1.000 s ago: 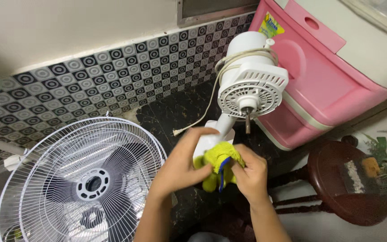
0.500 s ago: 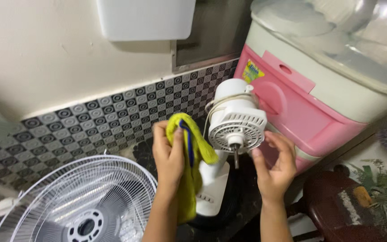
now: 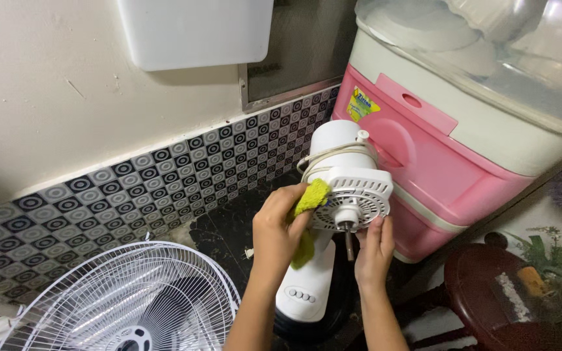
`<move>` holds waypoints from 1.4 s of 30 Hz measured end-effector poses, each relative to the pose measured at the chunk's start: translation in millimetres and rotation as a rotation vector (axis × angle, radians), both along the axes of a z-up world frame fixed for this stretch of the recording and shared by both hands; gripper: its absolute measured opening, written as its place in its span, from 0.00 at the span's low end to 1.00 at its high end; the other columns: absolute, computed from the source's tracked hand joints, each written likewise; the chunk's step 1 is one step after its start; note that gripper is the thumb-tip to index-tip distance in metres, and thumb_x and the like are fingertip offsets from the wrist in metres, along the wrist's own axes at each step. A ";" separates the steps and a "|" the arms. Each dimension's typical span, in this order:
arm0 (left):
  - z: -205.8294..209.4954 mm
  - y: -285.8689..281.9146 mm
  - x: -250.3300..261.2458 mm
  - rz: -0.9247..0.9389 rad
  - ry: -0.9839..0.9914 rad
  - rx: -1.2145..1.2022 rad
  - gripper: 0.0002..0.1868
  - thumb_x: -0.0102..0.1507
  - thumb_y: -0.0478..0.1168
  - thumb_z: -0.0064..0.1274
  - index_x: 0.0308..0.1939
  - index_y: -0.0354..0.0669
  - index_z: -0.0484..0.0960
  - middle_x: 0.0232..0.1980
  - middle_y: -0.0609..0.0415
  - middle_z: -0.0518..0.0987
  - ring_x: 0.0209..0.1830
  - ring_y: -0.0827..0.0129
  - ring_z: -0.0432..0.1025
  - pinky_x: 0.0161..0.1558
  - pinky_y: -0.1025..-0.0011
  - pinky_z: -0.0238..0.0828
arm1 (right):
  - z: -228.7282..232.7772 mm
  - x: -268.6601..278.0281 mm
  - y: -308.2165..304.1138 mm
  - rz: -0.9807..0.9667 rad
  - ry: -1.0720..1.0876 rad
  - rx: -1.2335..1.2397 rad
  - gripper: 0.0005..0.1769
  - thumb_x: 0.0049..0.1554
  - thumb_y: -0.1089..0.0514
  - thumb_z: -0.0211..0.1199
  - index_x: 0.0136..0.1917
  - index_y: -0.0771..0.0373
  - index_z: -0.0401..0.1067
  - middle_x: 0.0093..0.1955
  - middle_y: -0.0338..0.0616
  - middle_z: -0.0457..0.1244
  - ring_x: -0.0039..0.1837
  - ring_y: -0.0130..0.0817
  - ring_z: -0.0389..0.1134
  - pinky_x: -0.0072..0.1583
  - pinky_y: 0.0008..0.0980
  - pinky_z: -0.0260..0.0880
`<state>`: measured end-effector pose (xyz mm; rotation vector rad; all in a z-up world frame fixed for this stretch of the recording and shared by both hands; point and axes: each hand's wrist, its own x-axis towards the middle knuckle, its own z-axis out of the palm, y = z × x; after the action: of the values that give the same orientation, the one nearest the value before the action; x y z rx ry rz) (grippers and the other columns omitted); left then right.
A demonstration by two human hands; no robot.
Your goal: The person wipes the exterior of a white electric fan motor housing with a yellow microfiber cloth. They rotate the fan head to access different sides and continue wiping the surface. The fan remains assembled throughout the clip.
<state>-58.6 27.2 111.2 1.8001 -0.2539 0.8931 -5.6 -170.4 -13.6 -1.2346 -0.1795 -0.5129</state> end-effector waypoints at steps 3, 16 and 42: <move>-13.7 4.5 2.6 -0.071 0.069 -0.179 0.16 0.60 0.28 0.57 0.53 0.35 0.81 0.47 0.47 0.84 0.46 0.64 0.81 0.50 0.73 0.75 | 5.5 -0.5 4.3 -0.033 -0.001 -0.009 0.20 0.72 0.46 0.46 0.63 0.65 0.64 0.58 0.42 0.63 0.57 0.27 0.66 0.58 0.32 0.72; -15.8 13.5 -1.9 -0.078 0.070 -0.304 0.17 0.57 0.26 0.55 0.51 0.31 0.84 0.47 0.47 0.85 0.45 0.67 0.80 0.48 0.73 0.76 | 23.8 -32.9 25.2 -0.167 0.050 -0.137 0.26 0.71 0.45 0.45 0.68 0.68 0.64 0.61 0.46 0.63 0.57 0.30 0.68 0.56 0.34 0.76; 78.7 -49.3 -22.5 0.151 -0.088 0.287 0.27 0.47 0.36 0.66 0.51 0.41 0.84 0.50 0.47 0.82 0.54 0.53 0.74 0.55 0.60 0.69 | 74.3 -36.2 17.0 -0.187 -0.292 -0.381 0.27 0.67 0.61 0.58 0.77 0.70 0.60 0.77 0.53 0.59 0.76 0.41 0.62 0.73 0.37 0.64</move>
<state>-81.2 -22.1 189.8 2.0675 -0.3187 1.0881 -41.8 -153.4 60.8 -1.5523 -0.4263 -0.8496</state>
